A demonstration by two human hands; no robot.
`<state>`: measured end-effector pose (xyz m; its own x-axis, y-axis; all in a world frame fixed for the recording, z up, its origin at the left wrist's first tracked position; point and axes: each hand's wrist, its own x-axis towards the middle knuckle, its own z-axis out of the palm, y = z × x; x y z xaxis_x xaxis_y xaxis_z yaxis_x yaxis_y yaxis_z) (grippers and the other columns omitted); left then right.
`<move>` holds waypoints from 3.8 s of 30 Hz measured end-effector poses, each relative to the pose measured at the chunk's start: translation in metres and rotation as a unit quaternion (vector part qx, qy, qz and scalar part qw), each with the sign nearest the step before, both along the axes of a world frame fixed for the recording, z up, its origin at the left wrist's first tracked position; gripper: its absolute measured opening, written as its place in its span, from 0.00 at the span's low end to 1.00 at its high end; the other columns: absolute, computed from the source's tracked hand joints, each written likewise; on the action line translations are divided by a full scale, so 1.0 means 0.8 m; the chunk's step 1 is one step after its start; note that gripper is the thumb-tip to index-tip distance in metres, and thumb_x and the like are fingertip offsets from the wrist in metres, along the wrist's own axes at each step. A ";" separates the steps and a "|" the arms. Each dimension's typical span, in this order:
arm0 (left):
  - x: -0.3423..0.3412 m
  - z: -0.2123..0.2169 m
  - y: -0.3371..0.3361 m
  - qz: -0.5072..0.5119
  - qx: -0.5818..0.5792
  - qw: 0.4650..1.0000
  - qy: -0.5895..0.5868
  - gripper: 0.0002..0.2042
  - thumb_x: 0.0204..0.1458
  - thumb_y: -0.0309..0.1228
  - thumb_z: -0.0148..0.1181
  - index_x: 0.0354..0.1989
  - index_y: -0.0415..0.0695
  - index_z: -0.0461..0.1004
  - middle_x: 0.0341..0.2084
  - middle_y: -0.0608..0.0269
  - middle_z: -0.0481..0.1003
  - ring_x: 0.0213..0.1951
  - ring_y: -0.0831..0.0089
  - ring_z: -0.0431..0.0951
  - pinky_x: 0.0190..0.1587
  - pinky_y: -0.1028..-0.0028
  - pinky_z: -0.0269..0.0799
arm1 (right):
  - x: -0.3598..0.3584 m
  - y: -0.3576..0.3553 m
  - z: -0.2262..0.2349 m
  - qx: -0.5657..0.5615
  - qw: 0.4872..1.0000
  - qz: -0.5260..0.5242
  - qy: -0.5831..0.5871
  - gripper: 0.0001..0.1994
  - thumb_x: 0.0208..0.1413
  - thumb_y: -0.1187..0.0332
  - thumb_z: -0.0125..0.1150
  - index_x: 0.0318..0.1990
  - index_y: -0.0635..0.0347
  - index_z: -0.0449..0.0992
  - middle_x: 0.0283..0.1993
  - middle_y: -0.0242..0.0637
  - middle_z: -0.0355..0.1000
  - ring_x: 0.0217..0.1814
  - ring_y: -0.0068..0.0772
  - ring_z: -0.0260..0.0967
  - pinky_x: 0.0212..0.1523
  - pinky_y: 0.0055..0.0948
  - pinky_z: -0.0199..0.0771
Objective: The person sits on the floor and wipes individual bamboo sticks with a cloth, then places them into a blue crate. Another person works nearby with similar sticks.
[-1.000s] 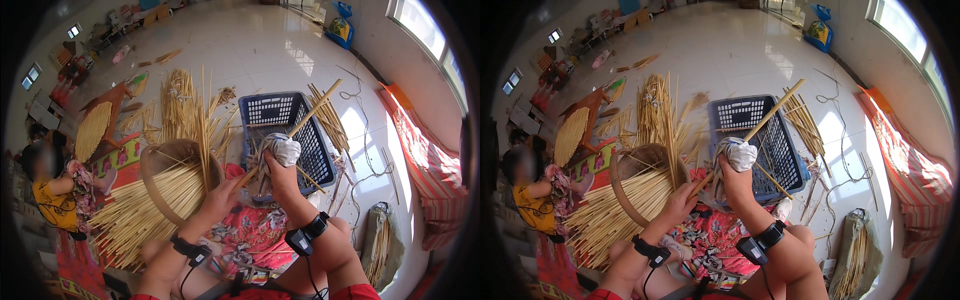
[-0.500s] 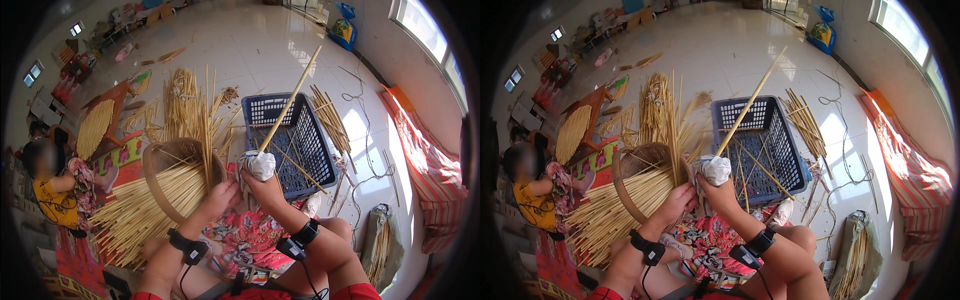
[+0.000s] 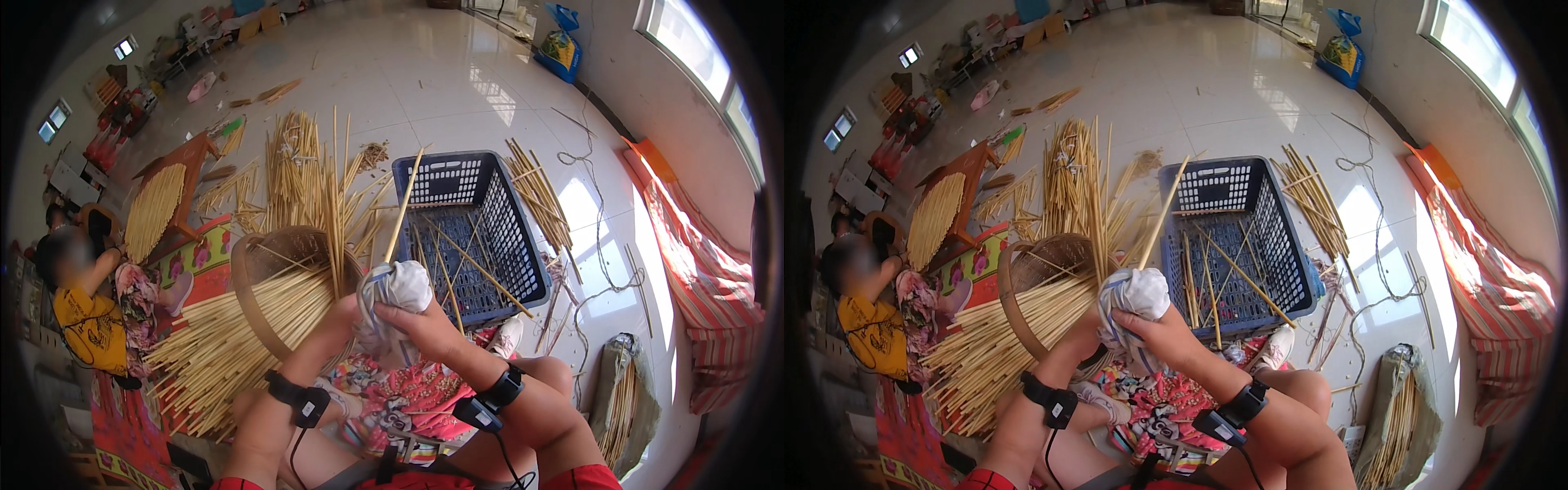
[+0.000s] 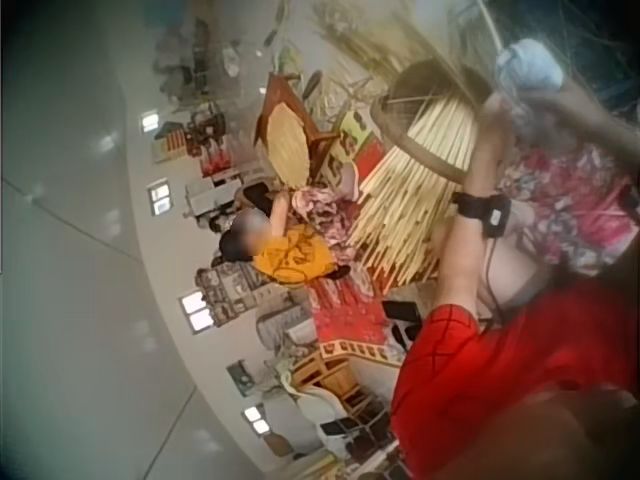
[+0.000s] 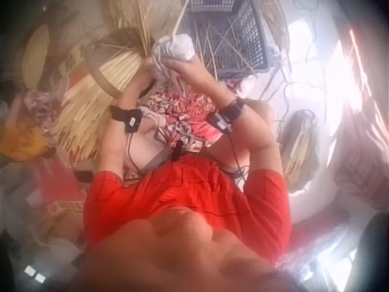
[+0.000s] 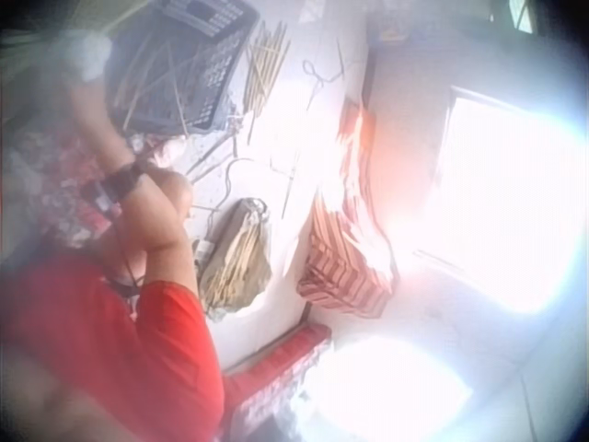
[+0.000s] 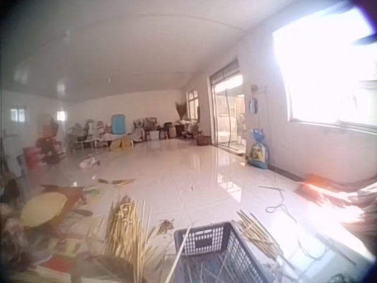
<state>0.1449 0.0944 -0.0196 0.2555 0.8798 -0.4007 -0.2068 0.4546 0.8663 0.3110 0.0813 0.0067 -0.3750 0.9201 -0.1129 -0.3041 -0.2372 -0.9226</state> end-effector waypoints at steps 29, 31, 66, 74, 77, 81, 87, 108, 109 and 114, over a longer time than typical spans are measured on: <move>0.057 -0.088 -0.049 -0.204 0.110 0.958 0.167 0.08 0.57 0.32 0.51 0.37 0.40 0.71 0.26 0.61 0.77 0.22 0.77 0.74 0.25 0.76 0.70 | 0.018 0.009 0.009 -0.095 0.990 -0.033 0.098 0.21 0.54 0.72 0.63 0.55 0.62 0.68 0.49 0.31 0.71 0.51 0.25 0.67 0.53 0.26 0.66; 0.053 -0.093 -0.047 -0.200 0.113 0.956 0.184 0.08 0.57 0.32 0.51 0.37 0.39 0.71 0.26 0.60 0.77 0.22 0.77 0.74 0.25 0.75 0.70 | 0.019 0.013 0.008 -0.100 0.988 -0.045 0.107 0.18 0.54 0.73 0.62 0.53 0.61 0.69 0.48 0.30 0.71 0.48 0.25 0.68 0.51 0.26 0.68; -0.109 -0.270 0.093 0.118 -0.036 0.795 0.594 0.11 0.52 0.32 0.53 0.39 0.38 0.71 0.37 0.43 0.76 0.43 0.47 0.76 0.45 0.55 0.71 | 0.038 0.055 0.002 -0.143 0.946 -0.239 0.166 0.13 0.59 0.72 0.56 0.51 0.60 0.69 0.45 0.35 0.73 0.43 0.29 0.74 0.44 0.29 0.75; -0.106 -0.304 0.096 0.118 0.036 0.748 0.652 0.10 0.50 0.31 0.57 0.38 0.40 0.71 0.34 0.46 0.76 0.40 0.47 0.75 0.43 0.55 0.71 | 0.039 0.055 0.006 -0.147 0.945 -0.237 0.170 0.15 0.59 0.71 0.56 0.53 0.61 0.68 0.46 0.35 0.73 0.44 0.29 0.73 0.46 0.29 0.74; -0.105 -0.287 0.094 0.079 0.011 0.741 0.667 0.10 0.54 0.30 0.49 0.42 0.38 0.71 0.37 0.44 0.75 0.42 0.46 0.76 0.45 0.54 0.71 | 0.034 0.055 0.008 -0.147 0.947 -0.234 0.166 0.15 0.58 0.71 0.57 0.53 0.60 0.68 0.46 0.34 0.73 0.45 0.28 0.72 0.46 0.30 0.73; -0.097 -0.249 0.094 0.097 0.042 0.740 0.665 0.10 0.57 0.32 0.48 0.40 0.38 0.69 0.35 0.44 0.76 0.41 0.46 0.76 0.42 0.53 0.72 | 0.038 0.057 0.000 -0.148 0.950 -0.232 0.147 0.16 0.58 0.70 0.58 0.53 0.60 0.68 0.46 0.34 0.72 0.44 0.28 0.72 0.46 0.29 0.72; -0.120 -0.178 0.096 0.152 0.240 0.792 0.541 0.07 0.61 0.31 0.45 0.41 0.41 0.62 0.26 0.52 0.74 0.31 0.52 0.77 0.37 0.61 0.72 | 0.016 0.058 0.002 -0.136 0.958 -0.200 0.158 0.16 0.57 0.70 0.59 0.53 0.59 0.68 0.47 0.32 0.72 0.46 0.27 0.71 0.45 0.28 0.73; -0.013 0.004 -0.027 -0.072 0.261 0.913 0.307 0.11 0.59 0.27 0.53 0.49 0.39 0.69 0.25 0.64 0.72 0.25 0.75 0.72 0.28 0.77 0.67 | 0.040 0.085 0.008 -0.060 0.957 -0.242 0.151 0.15 0.60 0.67 0.56 0.53 0.58 0.68 0.45 0.31 0.71 0.45 0.23 0.71 0.45 0.27 0.73; -0.013 0.010 -0.028 -0.071 0.300 0.895 0.324 0.12 0.58 0.27 0.54 0.49 0.39 0.69 0.26 0.60 0.73 0.26 0.72 0.73 0.29 0.75 0.68 | 0.050 0.090 0.015 -0.048 0.946 -0.275 0.163 0.14 0.60 0.66 0.56 0.52 0.58 0.68 0.45 0.31 0.72 0.44 0.25 0.71 0.44 0.28 0.74; -0.015 0.010 -0.032 -0.048 0.430 0.821 0.372 0.14 0.54 0.26 0.57 0.50 0.42 0.71 0.32 0.51 0.77 0.33 0.54 0.78 0.34 0.66 0.74 | 0.085 0.106 0.013 -0.022 0.922 -0.340 0.184 0.13 0.61 0.66 0.56 0.51 0.58 0.69 0.44 0.34 0.73 0.42 0.28 0.74 0.43 0.31 0.77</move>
<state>0.1326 0.0688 -0.0120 0.3071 0.9091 0.2815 0.5256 -0.4086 0.7462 0.3787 0.1658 0.0170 0.2673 0.9540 -0.1358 -0.6864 0.0896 -0.7217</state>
